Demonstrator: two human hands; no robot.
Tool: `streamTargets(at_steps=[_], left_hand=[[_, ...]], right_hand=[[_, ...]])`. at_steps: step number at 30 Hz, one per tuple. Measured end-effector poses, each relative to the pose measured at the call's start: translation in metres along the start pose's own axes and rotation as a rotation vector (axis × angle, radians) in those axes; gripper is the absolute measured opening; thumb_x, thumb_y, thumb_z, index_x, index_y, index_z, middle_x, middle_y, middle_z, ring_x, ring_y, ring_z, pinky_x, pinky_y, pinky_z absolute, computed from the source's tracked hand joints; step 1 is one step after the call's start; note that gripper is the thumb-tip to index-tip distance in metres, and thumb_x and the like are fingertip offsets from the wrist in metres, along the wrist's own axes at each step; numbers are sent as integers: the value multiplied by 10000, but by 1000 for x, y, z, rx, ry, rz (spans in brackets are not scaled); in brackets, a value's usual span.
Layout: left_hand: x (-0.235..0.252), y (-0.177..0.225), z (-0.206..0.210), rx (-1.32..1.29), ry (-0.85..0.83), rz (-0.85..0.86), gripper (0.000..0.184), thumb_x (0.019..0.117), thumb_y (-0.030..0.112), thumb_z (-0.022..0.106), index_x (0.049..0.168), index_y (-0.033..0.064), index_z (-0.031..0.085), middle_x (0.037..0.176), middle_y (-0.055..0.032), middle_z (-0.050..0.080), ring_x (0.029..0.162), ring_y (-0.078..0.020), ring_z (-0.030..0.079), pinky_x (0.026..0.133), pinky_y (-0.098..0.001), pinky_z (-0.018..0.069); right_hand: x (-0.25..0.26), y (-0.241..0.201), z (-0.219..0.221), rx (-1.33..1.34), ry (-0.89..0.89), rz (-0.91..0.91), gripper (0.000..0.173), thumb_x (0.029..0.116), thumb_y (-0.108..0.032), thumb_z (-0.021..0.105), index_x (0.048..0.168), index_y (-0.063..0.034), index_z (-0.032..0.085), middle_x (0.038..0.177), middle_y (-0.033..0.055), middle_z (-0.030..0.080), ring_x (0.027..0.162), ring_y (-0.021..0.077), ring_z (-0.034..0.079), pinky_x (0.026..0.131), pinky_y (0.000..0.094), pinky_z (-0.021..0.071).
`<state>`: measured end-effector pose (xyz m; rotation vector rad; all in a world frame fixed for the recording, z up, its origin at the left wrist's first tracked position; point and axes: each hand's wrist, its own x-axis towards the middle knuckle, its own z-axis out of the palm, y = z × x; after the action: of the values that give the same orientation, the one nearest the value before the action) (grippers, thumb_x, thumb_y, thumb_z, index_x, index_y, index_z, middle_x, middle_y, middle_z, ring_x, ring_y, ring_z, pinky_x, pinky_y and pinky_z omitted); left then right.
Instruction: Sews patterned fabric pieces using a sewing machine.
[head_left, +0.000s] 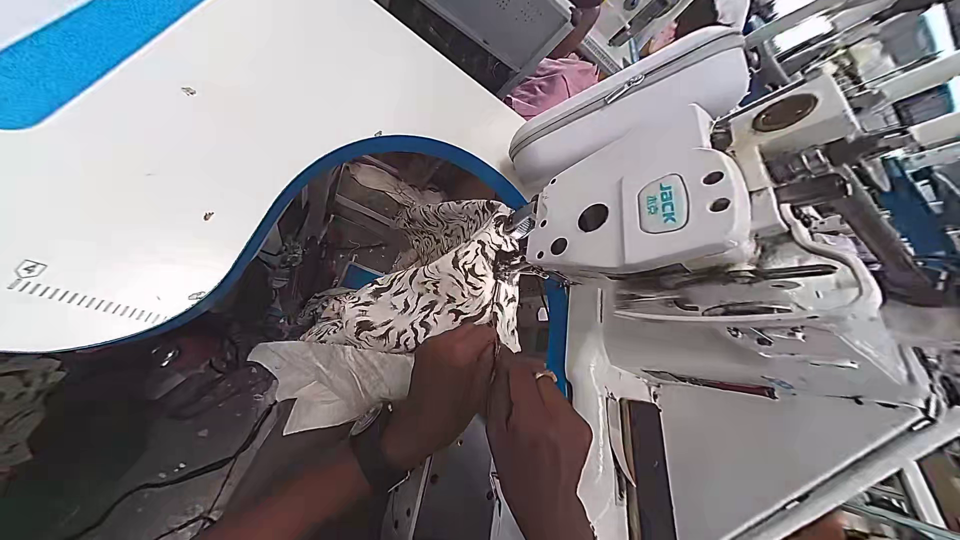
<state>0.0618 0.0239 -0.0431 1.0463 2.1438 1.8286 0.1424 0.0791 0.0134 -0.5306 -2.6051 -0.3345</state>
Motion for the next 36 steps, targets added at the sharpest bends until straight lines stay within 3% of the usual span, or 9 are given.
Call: streamTargets(at_steps=[7,10,14,21,24,28,30,33,36], left_hand=[[-5,18,-45,-153,-555,-326,470,1040,159,505,1479,-7,514,855,-159,689,693,-255,625,686,-431,521],[-9,13,-36,-144,-456,-268,409,1032,153,495,1389,-8,615,866,-156,719,724,-261,664,702,-450,540],[5,5,-19,-137,-271,-251,200,982,130,507,940,2,654,666,-63,544,610,-181,536,591,-365,441],[-18,9,-20,-63,-183,-230,232,1001,174,564,1046,-12,695,689,-97,614,594,-228,594,587,-409,507],[-40,8,-27,8,-143,-161,203,970,168,572,1011,37,721,622,-55,605,511,-178,581,502,-348,491],[-28,9,-41,-5,-328,-154,245,1015,160,528,1074,9,712,673,-96,626,576,-221,598,570,-405,495],[-28,8,-46,-9,-331,-159,256,1020,189,532,1094,18,708,667,-68,629,561,-174,597,564,-359,503],[-46,8,-44,-29,-236,-149,252,1001,191,563,1081,17,727,656,-68,638,533,-165,585,534,-352,496],[-65,13,-23,42,-101,-24,264,966,171,549,1017,35,769,558,-46,593,451,-160,539,463,-342,448]], right_hand=[[-62,45,13,224,-165,287,154,750,-138,633,669,-11,665,621,103,604,556,228,599,498,375,446],[-48,33,-7,320,-72,54,208,844,-151,585,678,-85,692,787,72,716,851,204,673,769,285,520],[-16,19,3,131,10,-203,195,830,-55,585,679,-81,706,835,84,745,757,231,698,577,292,521],[-17,27,22,96,41,-104,130,810,-36,630,724,-37,728,929,153,760,757,299,722,569,375,545],[-36,36,18,68,-288,99,61,774,11,689,804,20,741,886,223,714,768,401,717,557,508,548],[-14,63,32,-53,-1245,382,281,995,-208,609,1110,33,696,1145,271,684,1111,458,652,881,623,503],[-26,104,26,224,-1017,348,252,927,-180,691,930,70,725,993,265,704,982,426,673,833,611,499],[-59,115,-18,651,-443,194,179,835,-128,634,765,5,732,884,106,743,863,114,701,781,300,560],[-68,32,-59,391,-330,-74,179,837,-131,628,757,-19,742,626,95,664,544,197,662,480,340,513]])
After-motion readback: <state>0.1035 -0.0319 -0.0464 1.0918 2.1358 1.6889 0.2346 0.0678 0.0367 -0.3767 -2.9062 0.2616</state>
